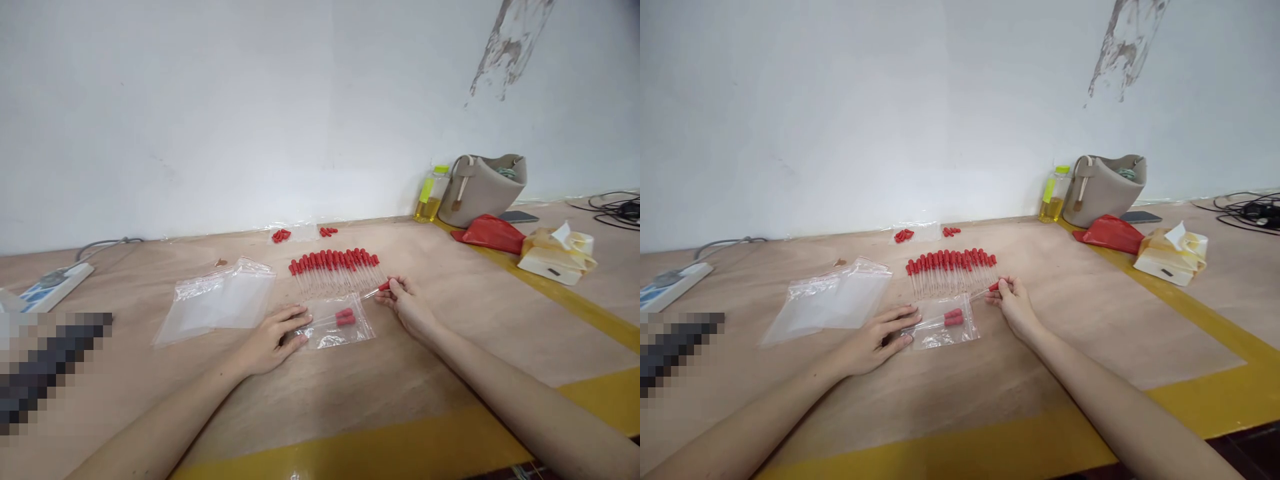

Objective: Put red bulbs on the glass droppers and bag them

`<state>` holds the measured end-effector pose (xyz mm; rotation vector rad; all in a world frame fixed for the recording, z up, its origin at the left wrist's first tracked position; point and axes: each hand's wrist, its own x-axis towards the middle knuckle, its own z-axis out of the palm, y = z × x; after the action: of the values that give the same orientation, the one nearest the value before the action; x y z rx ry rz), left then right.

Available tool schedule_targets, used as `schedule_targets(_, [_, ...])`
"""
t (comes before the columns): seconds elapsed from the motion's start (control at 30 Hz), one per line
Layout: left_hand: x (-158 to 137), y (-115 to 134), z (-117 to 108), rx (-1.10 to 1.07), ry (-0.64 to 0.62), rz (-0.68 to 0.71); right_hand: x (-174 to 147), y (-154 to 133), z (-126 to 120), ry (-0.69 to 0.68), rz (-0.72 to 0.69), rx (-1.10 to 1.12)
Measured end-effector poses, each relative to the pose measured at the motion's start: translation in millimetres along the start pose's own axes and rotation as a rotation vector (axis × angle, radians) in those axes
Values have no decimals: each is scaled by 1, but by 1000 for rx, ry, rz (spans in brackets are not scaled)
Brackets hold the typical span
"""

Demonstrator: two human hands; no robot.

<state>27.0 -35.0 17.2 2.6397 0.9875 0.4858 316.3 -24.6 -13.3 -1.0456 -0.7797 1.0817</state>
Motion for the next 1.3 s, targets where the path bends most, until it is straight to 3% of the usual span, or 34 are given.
schedule_targets(0.17, [-1,-1,0,6,-1,-20,-1,-2,-2,-86,21,-86])
schedule_targets(0.33, [0,0,-1,24,12,-4,-3,-3,-3,-63,78,-69])
schedule_targets(0.43, [0,2,-1,23,31,-19,-6,-3,-3,-161,81,-200])
schedule_targets(0.53, [-1,3,-2,14,25,-31,-9,-3,-1,-296,-60,-489])
schedule_targets(0.67, [-1,2,-1,19,25,-31,-14,-6,4,-365,-255,-759])
schedule_targets(0.8, [-1,1,0,23,43,-17,-21,-9,12,-470,-345,-824])
schedule_targets(0.9, [-1,1,0,28,44,-17,-22,-10,14,-564,-336,-779])
schedule_targets(1.03, [-1,2,-1,24,37,-2,-7,-13,9,-437,-224,-816])
schedule_targets(1.17, [0,4,-2,-5,43,14,31,-22,15,-232,-342,-1024])
schedule_targets(1.3, [0,5,-3,-56,44,11,74,-28,39,-109,-444,-1242])
